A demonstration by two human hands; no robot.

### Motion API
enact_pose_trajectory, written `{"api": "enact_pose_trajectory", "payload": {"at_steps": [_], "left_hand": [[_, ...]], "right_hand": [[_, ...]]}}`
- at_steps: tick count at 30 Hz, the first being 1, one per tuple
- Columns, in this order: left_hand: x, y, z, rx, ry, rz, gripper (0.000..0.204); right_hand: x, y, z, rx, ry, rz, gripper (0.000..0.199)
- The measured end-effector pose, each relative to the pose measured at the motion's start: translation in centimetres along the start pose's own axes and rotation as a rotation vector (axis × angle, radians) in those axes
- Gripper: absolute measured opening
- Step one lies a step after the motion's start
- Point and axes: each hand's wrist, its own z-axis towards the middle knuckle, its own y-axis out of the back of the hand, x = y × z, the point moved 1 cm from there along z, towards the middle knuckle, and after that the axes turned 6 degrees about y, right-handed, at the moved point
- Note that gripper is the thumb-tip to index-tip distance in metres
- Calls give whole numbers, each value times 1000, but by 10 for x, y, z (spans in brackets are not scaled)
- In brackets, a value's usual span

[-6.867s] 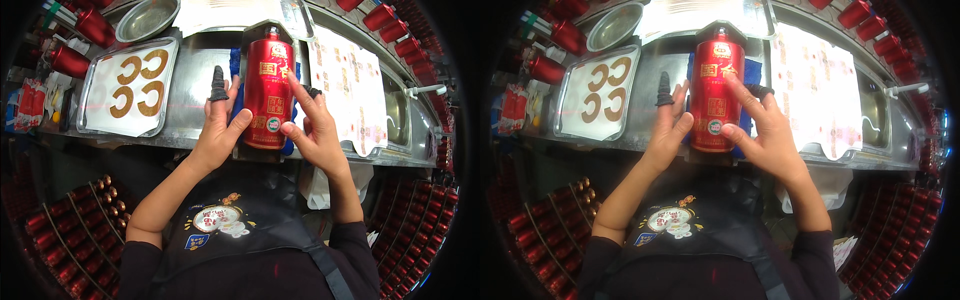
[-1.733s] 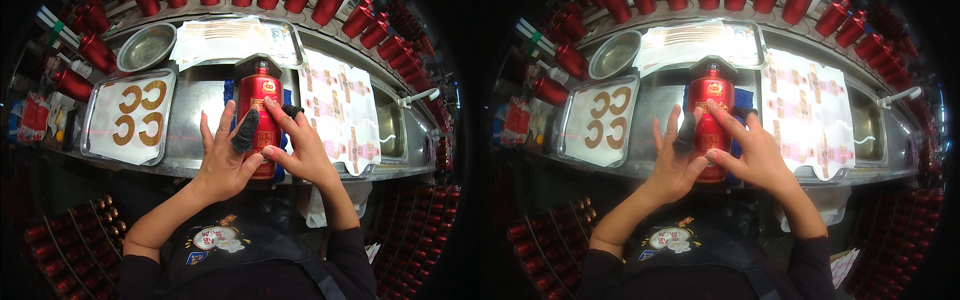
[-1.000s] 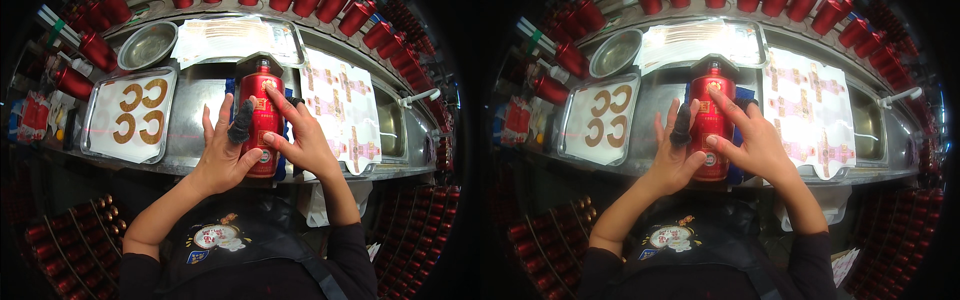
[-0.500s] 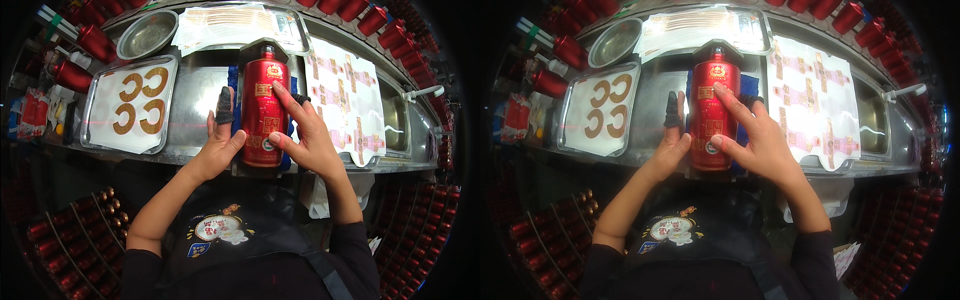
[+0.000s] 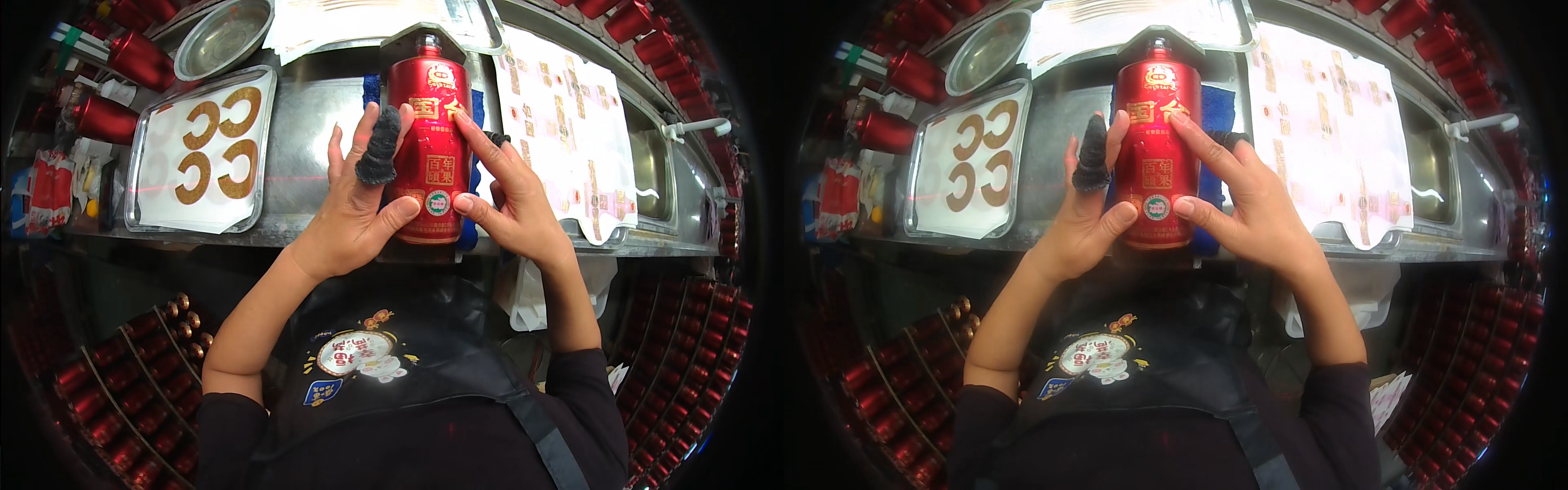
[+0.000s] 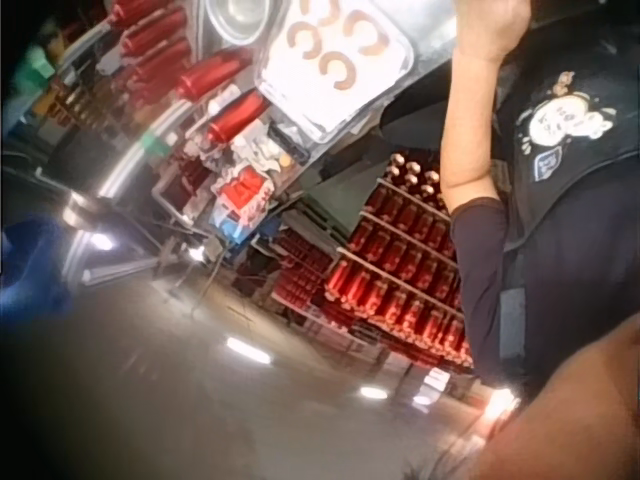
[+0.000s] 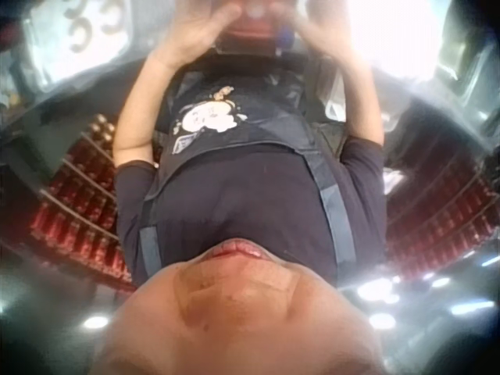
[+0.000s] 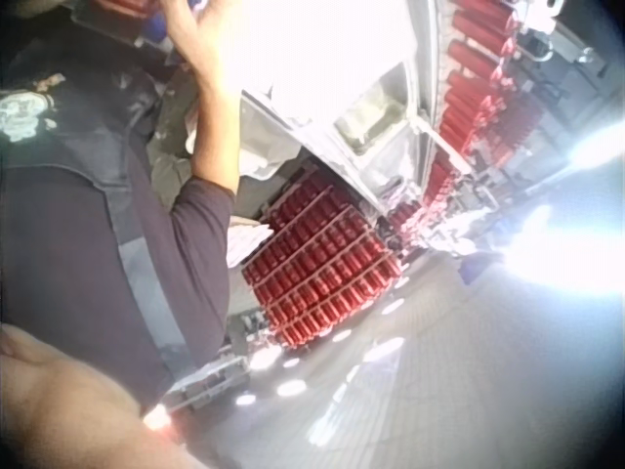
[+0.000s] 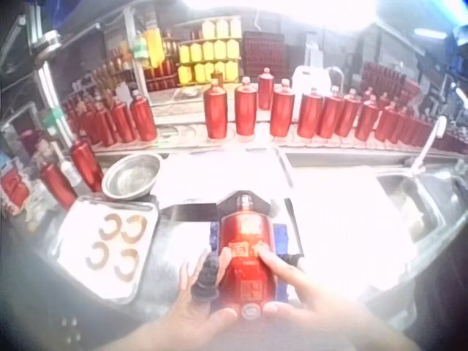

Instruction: The person applies gold crescent-shaped stickers to the necks of red cylindrical bottles, then applies a rectangular label to the body of each bottle. They wipe the bottles with a cloth and place the finished bottles into a cardboard box.

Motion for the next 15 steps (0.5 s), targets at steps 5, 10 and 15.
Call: {"api": "enact_pose_trajectory", "payload": {"at_steps": [5,10,15], "left_hand": [[-1,0,2,-36,-14,-19,79],[-1,-1,0,-11,-20,48,79],[0,4,-1,-55,22,-136,79]], "right_hand": [[-7,-1,-2,-13,18,91,87],[-13,-3,-4,22,19,21,88],[-7,2,0,-51,26,123,85]]}}
